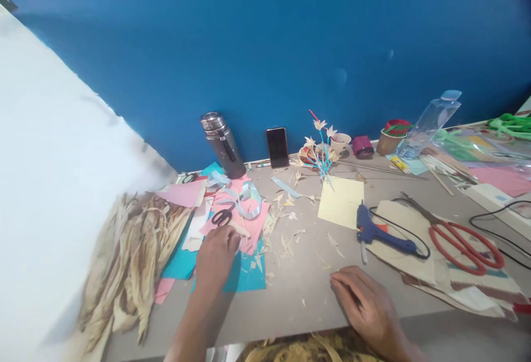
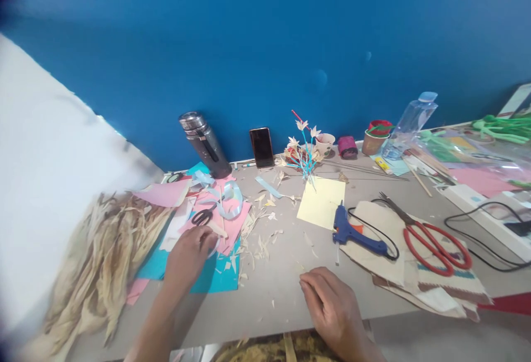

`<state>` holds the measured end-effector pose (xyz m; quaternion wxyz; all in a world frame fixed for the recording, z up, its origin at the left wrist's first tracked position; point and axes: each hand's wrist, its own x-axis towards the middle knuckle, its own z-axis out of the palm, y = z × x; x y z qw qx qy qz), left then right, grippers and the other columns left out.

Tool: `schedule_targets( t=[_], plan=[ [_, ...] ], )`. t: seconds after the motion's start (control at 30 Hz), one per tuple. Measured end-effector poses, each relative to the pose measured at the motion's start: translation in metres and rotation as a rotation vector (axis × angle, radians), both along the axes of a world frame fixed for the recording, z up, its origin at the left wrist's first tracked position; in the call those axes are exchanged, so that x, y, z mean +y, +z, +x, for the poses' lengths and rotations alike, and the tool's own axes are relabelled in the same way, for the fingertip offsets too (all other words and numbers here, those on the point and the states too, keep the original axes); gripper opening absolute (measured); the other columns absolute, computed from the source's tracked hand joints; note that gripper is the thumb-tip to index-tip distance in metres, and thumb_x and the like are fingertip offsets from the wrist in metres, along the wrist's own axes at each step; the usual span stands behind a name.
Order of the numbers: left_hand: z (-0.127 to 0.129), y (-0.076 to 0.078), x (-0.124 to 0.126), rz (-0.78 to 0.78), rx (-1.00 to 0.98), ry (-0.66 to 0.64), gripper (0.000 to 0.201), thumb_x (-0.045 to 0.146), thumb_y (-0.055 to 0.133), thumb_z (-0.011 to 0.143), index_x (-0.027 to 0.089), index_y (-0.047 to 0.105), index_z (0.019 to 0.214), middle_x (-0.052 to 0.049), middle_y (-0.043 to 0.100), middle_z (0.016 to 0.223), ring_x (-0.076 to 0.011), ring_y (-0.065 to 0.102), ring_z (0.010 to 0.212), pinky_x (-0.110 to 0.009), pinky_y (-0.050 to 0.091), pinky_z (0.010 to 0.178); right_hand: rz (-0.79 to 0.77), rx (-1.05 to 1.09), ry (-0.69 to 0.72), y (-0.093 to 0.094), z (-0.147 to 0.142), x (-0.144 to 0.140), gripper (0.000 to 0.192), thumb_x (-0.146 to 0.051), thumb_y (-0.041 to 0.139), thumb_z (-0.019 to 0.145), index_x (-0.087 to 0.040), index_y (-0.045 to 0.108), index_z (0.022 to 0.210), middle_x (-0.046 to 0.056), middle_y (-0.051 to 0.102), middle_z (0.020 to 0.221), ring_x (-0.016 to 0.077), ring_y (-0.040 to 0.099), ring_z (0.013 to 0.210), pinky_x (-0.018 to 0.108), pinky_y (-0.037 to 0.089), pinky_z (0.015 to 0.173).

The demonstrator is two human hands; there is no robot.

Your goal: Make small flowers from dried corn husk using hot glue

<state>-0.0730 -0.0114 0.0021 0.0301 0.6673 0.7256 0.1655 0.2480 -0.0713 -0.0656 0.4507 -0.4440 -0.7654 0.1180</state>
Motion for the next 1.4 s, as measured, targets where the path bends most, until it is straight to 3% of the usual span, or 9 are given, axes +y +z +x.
schedule_targets(
  t=[0.2, 0.37, 0.5, 0.6, 0.67, 0.9, 1.1, 1.23, 1.4],
  plan=[
    [-0.010, 0.002, -0.003, 0.125, -0.099, 0.059, 0.023, 0.034, 0.047, 0.093, 0.023, 0.064, 0.083, -0.009, 0.072, 0.093, -0.0293, 0.064, 0.097, -0.042, 0.048, 0.086, 0.002, 0.018, 0.018, -0.004, -0.002, 0.002, 0.012, -0.014, 0.055, 0.095, -0.022, 0.065, 0.095, 0.006, 0.070, 0.079, 0.0176, 0.068, 0.068, 0.026, 0.055, 0.063],
    [0.032, 0.031, -0.018, 0.401, -0.413, -0.020, 0.018, 0.032, 0.056, 0.092, 0.023, 0.062, 0.077, -0.005, 0.067, 0.083, -0.0213, 0.062, 0.083, -0.035, 0.049, 0.079, -0.020, 0.082, 0.042, -0.001, -0.002, 0.003, 0.012, -0.015, 0.056, 0.095, -0.022, 0.066, 0.095, 0.006, 0.070, 0.078, 0.0175, 0.068, 0.066, 0.025, 0.055, 0.060],
    [0.091, 0.034, -0.030, -0.004, -0.840, -0.306, 0.018, 0.022, 0.065, 0.083, 0.021, 0.061, 0.066, -0.002, 0.063, 0.074, -0.0166, 0.058, 0.074, -0.029, 0.046, 0.072, -0.155, 0.174, 0.099, 0.011, -0.006, 0.006, 0.010, -0.027, 0.060, 0.095, -0.023, 0.066, 0.102, 0.005, 0.070, 0.080, 0.0159, 0.064, 0.058, 0.022, 0.053, 0.051],
    [0.122, 0.020, -0.034, -0.202, -1.074, -0.323, 0.020, 0.022, 0.075, 0.076, 0.018, 0.062, 0.061, -0.002, 0.060, 0.073, -0.0148, 0.056, 0.073, -0.027, 0.043, 0.071, -0.305, 0.222, 0.190, 0.021, -0.016, 0.010, 0.023, -0.039, 0.065, 0.092, -0.022, 0.067, 0.107, 0.005, 0.068, 0.085, 0.0160, 0.063, 0.062, 0.022, 0.055, 0.055],
    [0.131, 0.011, -0.036, -0.256, -1.170, -0.299, 0.024, 0.028, 0.079, 0.073, 0.016, 0.063, 0.061, -0.001, 0.058, 0.074, -0.0134, 0.052, 0.071, -0.027, 0.040, 0.068, -0.372, 0.218, 0.230, 0.023, -0.021, 0.013, 0.019, -0.038, 0.061, 0.094, -0.021, 0.068, 0.094, 0.005, 0.067, 0.084, 0.0165, 0.064, 0.069, 0.022, 0.055, 0.062],
    [0.128, 0.001, -0.036, -0.553, -1.370, -0.218, 0.047, 0.053, 0.085, 0.064, 0.015, 0.057, 0.065, 0.003, 0.048, 0.060, -0.0094, 0.039, 0.059, -0.025, 0.027, 0.056, -0.610, 0.210, 0.249, 0.013, -0.017, 0.012, 0.033, -0.044, 0.061, 0.093, -0.017, 0.064, 0.073, 0.001, 0.057, 0.069, 0.0146, 0.051, 0.063, 0.022, 0.043, 0.056],
    [0.133, -0.008, -0.034, -0.576, -1.648, -0.152, 0.054, 0.060, 0.084, 0.061, 0.014, 0.057, 0.059, 0.000, 0.051, 0.055, -0.0091, 0.039, 0.053, -0.025, 0.026, 0.056, -0.903, 0.427, 0.297, 0.017, -0.012, 0.009, 0.044, -0.058, 0.062, 0.088, -0.015, 0.064, 0.075, 0.000, 0.051, 0.066, 0.0136, 0.044, 0.061, 0.022, 0.039, 0.054],
    [0.129, -0.005, -0.033, -0.519, -1.528, -0.181, 0.053, 0.062, 0.078, 0.069, 0.013, 0.059, 0.058, -0.001, 0.053, 0.056, -0.0108, 0.043, 0.056, -0.025, 0.029, 0.057, -0.925, 0.450, 0.288, 0.023, -0.013, 0.013, 0.046, -0.058, 0.065, 0.085, -0.014, 0.065, 0.073, 0.000, 0.050, 0.064, 0.0128, 0.042, 0.060, 0.023, 0.035, 0.053],
    [0.126, -0.001, -0.035, -0.674, -1.596, -0.229, 0.048, 0.049, 0.092, 0.053, 0.012, 0.067, 0.070, -0.001, 0.059, 0.064, -0.0107, 0.046, 0.059, -0.024, 0.032, 0.059, -0.924, 0.436, 0.291, 0.027, -0.013, 0.015, 0.044, -0.056, 0.068, 0.083, -0.015, 0.063, 0.069, -0.001, 0.048, 0.061, 0.0122, 0.039, 0.058, 0.024, 0.033, 0.051]
  ],
)
